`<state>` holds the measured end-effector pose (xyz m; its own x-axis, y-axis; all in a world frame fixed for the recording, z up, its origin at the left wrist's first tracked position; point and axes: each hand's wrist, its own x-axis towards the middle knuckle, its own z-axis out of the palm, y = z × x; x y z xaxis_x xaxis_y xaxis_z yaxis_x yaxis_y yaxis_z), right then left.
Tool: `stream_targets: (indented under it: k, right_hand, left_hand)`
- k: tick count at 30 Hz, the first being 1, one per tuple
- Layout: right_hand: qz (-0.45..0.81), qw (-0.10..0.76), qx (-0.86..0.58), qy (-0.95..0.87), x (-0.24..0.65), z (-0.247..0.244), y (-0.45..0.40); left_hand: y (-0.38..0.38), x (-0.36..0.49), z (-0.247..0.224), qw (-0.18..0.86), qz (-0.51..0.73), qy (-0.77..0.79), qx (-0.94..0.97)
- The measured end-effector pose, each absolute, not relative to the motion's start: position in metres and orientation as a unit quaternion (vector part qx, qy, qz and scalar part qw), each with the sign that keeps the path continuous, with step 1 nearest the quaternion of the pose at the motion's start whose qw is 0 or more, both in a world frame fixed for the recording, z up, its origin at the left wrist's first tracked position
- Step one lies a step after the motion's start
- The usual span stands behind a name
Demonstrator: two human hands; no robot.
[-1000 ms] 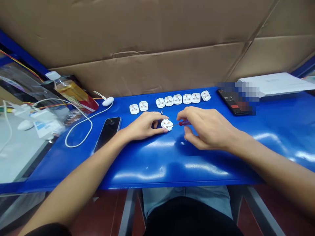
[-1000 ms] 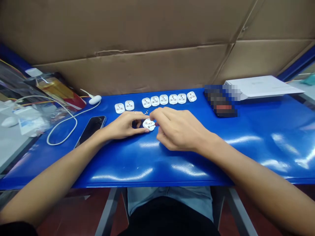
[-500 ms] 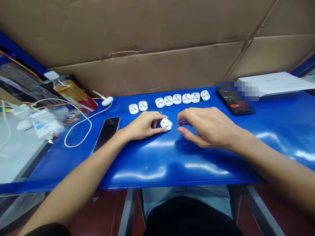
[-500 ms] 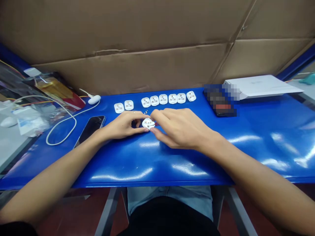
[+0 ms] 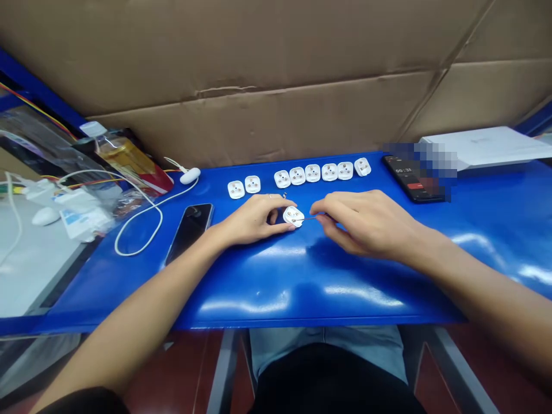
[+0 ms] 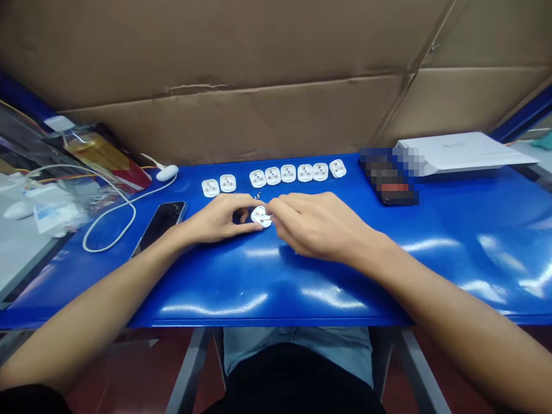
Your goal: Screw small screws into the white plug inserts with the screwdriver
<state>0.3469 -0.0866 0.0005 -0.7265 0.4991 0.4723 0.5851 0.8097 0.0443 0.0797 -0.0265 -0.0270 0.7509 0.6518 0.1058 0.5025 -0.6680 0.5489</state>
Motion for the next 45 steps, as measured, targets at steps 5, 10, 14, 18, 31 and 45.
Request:
stream_targets:
  k: [5,10,14,18,31,45]
  right_hand:
    - [-0.078,0.233,-0.310,-0.918,0.3461,0.0006,-0.0865]
    - [-0.108,0.237,-0.331,-0.907,0.3462,-0.0040,-0.0849]
    - [-0.079,0.262,-0.316,-0.908,0.3452,-0.0051,-0.0846]
    - [-0.067,0.252,-0.344,-0.902,0.3459,-0.0040,-0.0858]
    - [-0.110,0.226,-0.278,-0.927,0.3462,0.0010,-0.0839]
    - [-0.071,0.253,-0.279,-0.924,0.3480,-0.0009,-0.0809]
  left_hand:
    - [-0.0259,0.0796,-0.0275,0.252,0.154,0.306,0.905]
    - [-0.0265,0.0800,-0.0260,0.254,0.147,0.310,0.904]
    - [-0.0264,0.0797,-0.0265,0.251,0.154,0.309,0.904]
    - [-0.0257,0.0792,-0.0280,0.253,0.157,0.303,0.905]
    - [-0.0259,0.0789,-0.0271,0.250,0.153,0.304,0.907]
    - [-0.0261,0.0790,-0.0259,0.257,0.155,0.303,0.904]
